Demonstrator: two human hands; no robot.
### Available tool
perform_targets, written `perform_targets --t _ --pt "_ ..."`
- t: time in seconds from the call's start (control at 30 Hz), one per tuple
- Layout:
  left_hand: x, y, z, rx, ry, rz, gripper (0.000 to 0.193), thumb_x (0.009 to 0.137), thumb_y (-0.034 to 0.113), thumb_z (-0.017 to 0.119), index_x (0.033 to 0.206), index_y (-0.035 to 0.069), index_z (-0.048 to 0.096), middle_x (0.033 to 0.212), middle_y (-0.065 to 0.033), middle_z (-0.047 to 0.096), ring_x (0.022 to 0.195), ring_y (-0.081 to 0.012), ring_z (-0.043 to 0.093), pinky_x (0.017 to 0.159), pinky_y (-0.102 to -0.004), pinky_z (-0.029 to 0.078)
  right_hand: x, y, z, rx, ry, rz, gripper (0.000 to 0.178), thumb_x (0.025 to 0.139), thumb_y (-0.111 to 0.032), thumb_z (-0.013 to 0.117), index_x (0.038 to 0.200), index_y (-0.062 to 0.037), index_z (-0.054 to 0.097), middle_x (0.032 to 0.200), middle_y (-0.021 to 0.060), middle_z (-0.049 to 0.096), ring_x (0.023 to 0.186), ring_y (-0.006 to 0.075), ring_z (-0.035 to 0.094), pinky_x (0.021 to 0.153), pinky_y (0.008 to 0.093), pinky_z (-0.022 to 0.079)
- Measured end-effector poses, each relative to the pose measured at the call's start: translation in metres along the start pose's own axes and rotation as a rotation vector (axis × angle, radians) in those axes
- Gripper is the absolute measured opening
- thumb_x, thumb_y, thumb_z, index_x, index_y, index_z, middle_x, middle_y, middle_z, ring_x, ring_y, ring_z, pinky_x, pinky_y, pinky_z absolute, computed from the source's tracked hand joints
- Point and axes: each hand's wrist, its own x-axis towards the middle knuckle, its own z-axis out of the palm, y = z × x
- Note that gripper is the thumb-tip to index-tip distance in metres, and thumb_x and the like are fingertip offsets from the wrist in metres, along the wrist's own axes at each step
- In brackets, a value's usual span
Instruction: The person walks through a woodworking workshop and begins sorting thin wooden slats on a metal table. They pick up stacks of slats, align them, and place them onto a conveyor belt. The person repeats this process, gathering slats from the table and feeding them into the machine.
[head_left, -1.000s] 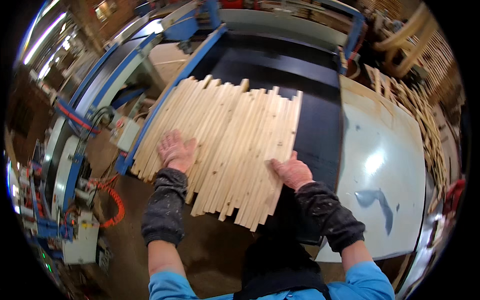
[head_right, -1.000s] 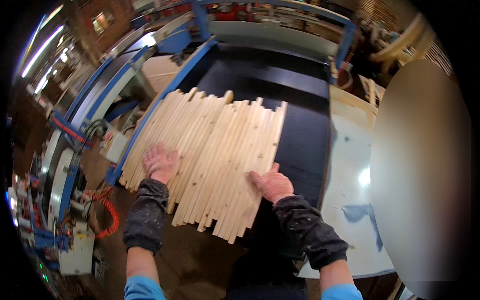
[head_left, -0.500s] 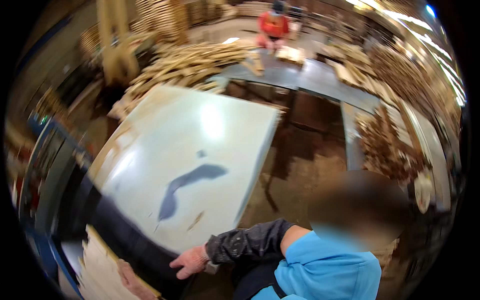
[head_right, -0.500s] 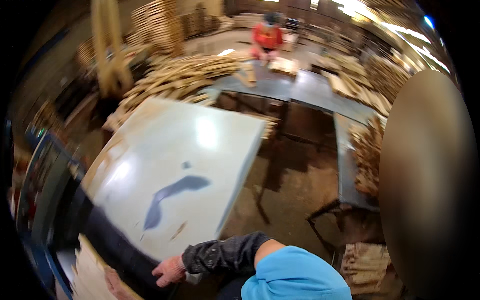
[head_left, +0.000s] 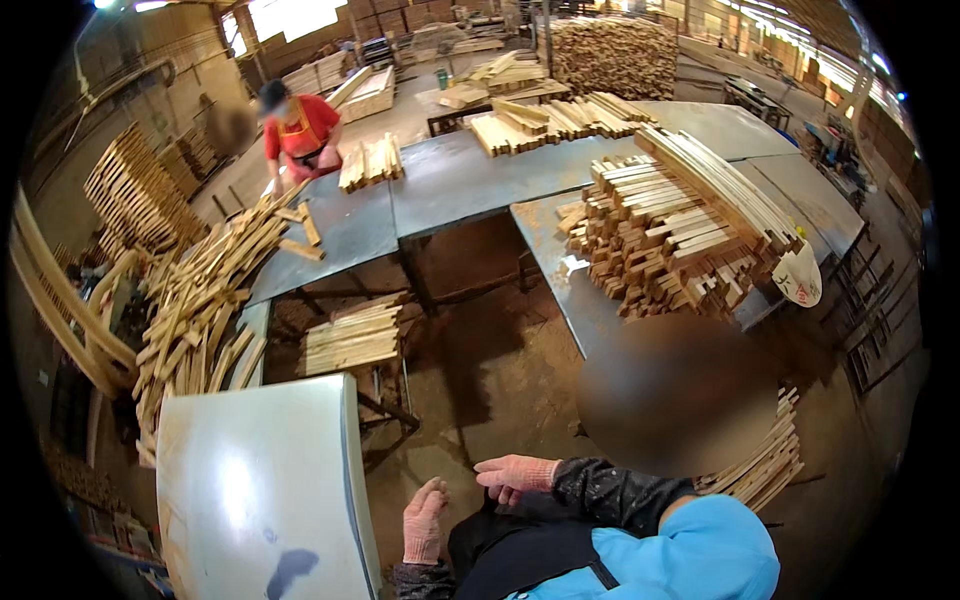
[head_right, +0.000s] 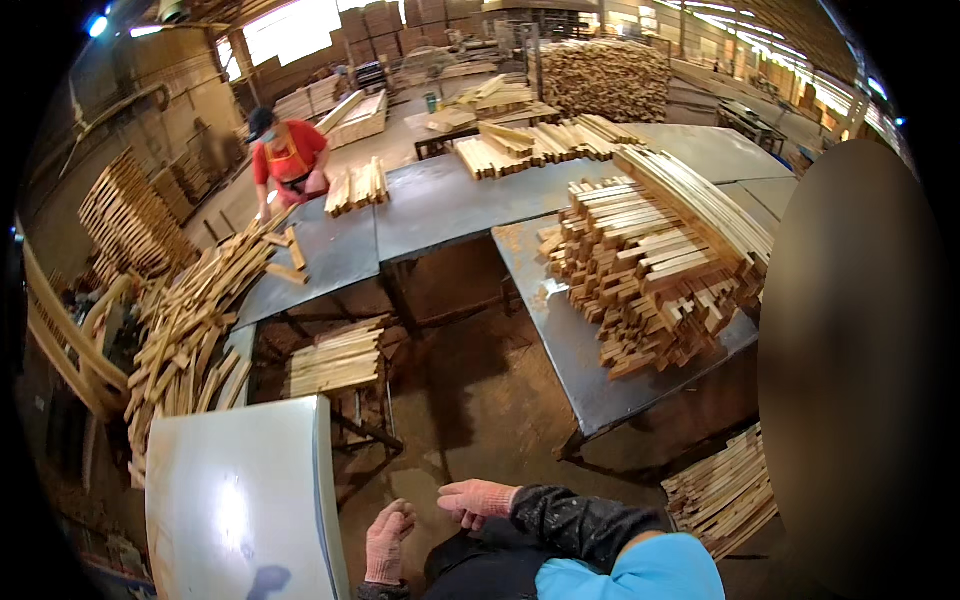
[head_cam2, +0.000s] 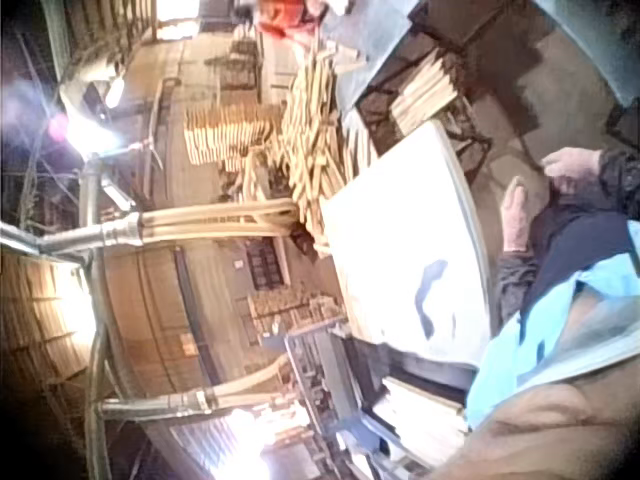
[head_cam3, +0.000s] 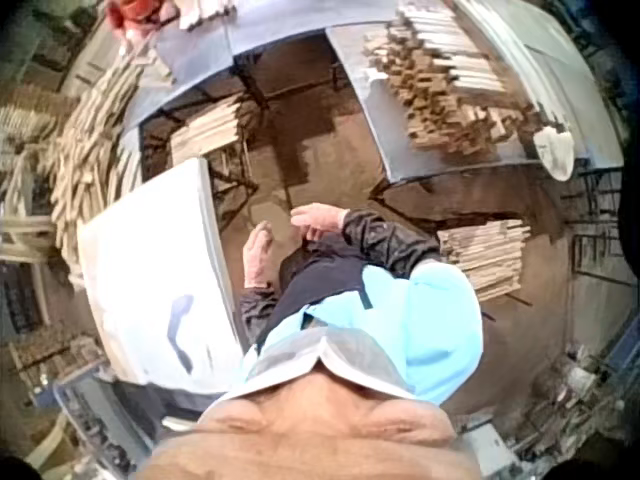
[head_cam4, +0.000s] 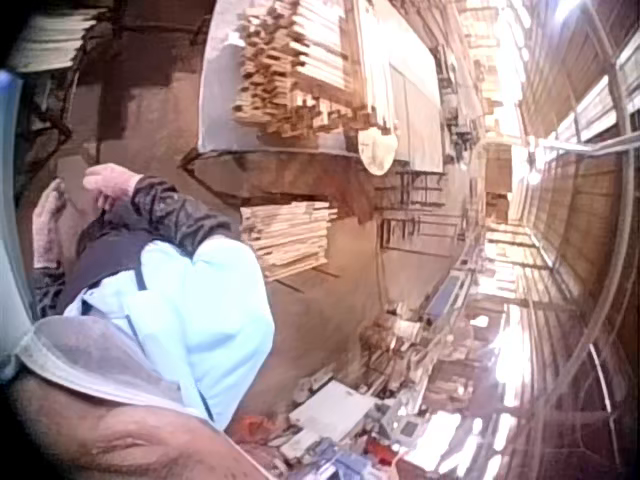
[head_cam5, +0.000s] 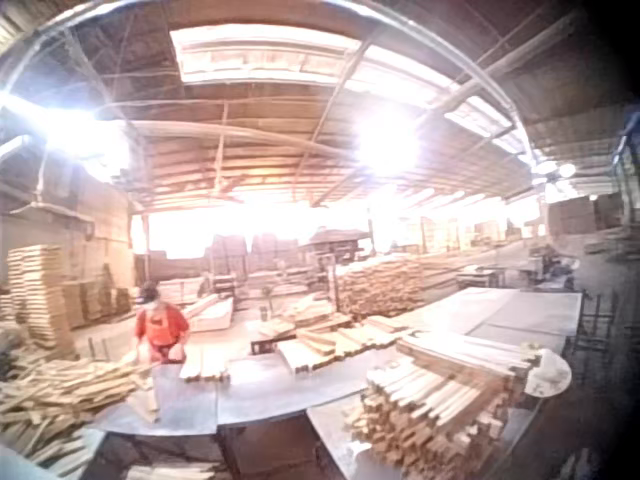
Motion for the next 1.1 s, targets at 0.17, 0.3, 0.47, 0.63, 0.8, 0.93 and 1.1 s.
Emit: perform_targets --t 0.17,0.3,0.47,0.63,0.8,0.93,1.1 --pt "0.116 0.009 0.048 0.095 -0.160 -0.198 0.044 0.110 0.026 0.065 0.144 -0.002 0.064 0.131 -0.0119 0.073 0.112 -0.0213 0.071 0.101 -0.0354 0.056 0.009 -0.018 -0.078 0.465 0.040 -0.016 0.080 0.110 -0.026 0.062 0.173 -0.0065 0.018 0.082 0.0003 0.048 0.067 0.0092 0.042 0.056 0.0246 0.040" --pt "0.220 0.012 0.055 0.142 -0.195 -0.254 0.046 0.108 0.027 0.067 0.144 -0.002 0.064 0.127 -0.0110 0.074 0.109 -0.0202 0.071 0.098 -0.0350 0.056 0.048 -0.044 -0.141 0.530 0.068 -0.023 0.077 0.112 -0.025 0.060 0.172 -0.0040 0.017 0.091 0.0037 0.057 0.073 0.0113 0.052 0.063 0.0254 0.049" --pt "0.378 0.019 0.079 0.027 -0.139 -0.353 0.044 0.105 0.028 0.070 0.139 0.000 0.067 0.117 -0.0082 0.075 0.098 -0.0185 0.071 0.088 -0.0330 0.056 0.132 -0.114 -0.252 0.765 0.035 -0.033 0.014 0.113 -0.022 0.058 0.126 -0.0183 0.056 0.083 -0.0019 0.048 0.066 0.0093 0.046 0.055 0.0262 0.041" --pt "0.541 0.090 0.132 0.260 -0.237 -0.266 0.044 0.104 0.026 0.069 0.140 0.000 0.068 0.110 -0.0022 0.073 0.096 -0.0116 0.065 0.085 -0.0277 0.053 0.200 -0.213 -0.359 1.013 -0.115 -0.176 0.011 0.110 -0.014 0.060 0.115 -0.0194 0.052 0.079 -0.0027 0.044 0.065 0.0129 0.046 0.054 0.0272 0.040" --pt "0.669 0.181 0.171 0.477 -0.329 -0.009 0.055 0.105 0.032 0.070 0.144 -0.006 0.063 0.141 -0.0155 0.070 0.132 -0.0229 0.064 0.113 -0.0347 0.048 0.239 -0.362 -0.410 0.508 0.452 -0.116 0.074 0.107 -0.025 0.069 0.167 -0.0048 0.032 0.092 0.0053 0.062 0.074 0.0158 0.060 0.062 0.0310 0.052" --pt "0.749 0.207 0.185 0.364 -0.323 -0.018 0.056 0.105 0.028 0.070 0.148 -0.007 0.059 0.143 -0.0154 0.069 0.132 -0.0220 0.063 0.113 -0.0331 0.047 0.280 -0.421 -0.461 0.455 0.421 -0.064 0.049 0.108 -0.027 0.065 0.150 -0.0081 0.048 0.081 0.0019 0.053 0.063 0.0140 0.051 0.054 0.0316 0.044" --pt "0.814 0.210 0.224 0.219 -0.272 -0.297 0.049 0.105 0.027 0.071 0.144 -0.003 0.065 0.120 -0.0048 0.070 0.107 -0.0145 0.065 0.099 -0.0298 0.052 0.337 -0.464 -0.591 0.504 0.360 -0.018 0.025 0.110 -0.027 0.062 0.129 -0.0122 0.055 0.080 0.0035 0.052 0.065 0.0174 0.052 0.054 0.0332 0.039"
